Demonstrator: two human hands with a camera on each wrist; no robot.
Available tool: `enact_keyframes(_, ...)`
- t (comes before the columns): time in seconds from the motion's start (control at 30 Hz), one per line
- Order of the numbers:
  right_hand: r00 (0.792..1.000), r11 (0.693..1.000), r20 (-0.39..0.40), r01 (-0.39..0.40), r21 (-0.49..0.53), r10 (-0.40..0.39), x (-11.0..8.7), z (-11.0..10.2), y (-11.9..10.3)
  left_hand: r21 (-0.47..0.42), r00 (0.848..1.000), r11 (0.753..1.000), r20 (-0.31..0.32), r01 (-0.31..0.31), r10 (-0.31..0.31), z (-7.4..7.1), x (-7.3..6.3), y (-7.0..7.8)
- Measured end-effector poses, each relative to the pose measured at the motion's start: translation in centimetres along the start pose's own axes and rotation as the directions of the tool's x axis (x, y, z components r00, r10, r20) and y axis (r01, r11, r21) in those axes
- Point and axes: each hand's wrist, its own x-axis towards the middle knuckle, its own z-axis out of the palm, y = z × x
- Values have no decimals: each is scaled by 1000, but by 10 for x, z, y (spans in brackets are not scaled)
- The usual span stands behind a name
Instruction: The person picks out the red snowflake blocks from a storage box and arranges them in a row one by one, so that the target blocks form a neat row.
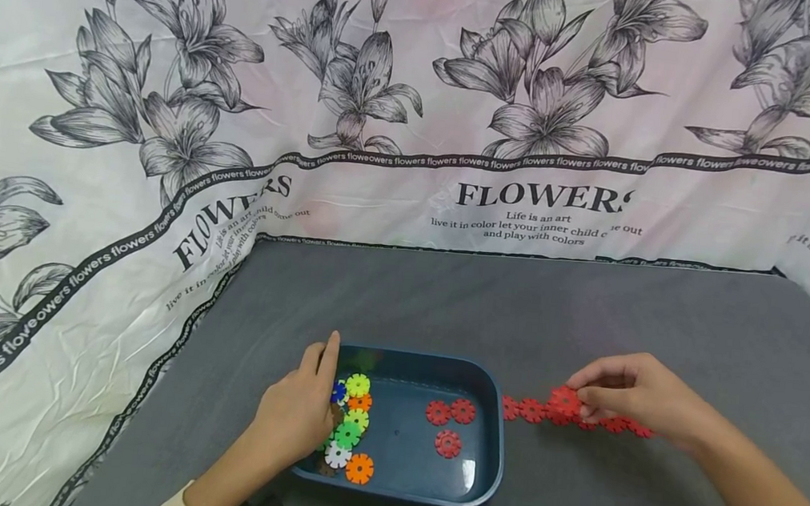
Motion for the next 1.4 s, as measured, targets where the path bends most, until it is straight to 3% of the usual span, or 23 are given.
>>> enact_keyframes(0.3, 997, 997, -15, -76, -26, 76, -16, -20, 16, 5, 1000, 1000, -26, -15, 15, 1, -1, 0)
enact_keyframes(0.63, 997, 997, -23, -76, -27, 75, -33, -44, 39, 12, 1000, 1000, -25, -11, 11, 3, 0, 0)
enact_keyframes(0.87, 987, 986, -59, -153, -66, 149, -43, -57, 50, 19, 999, 1000, -37, -15, 15, 3, -1, 0)
enact_keyframes(1.4, 967, 967, -90, -245, -71, 239, -56, -82, 68, 9, 999, 1000, -33, -13, 14, 1, -2, 0)
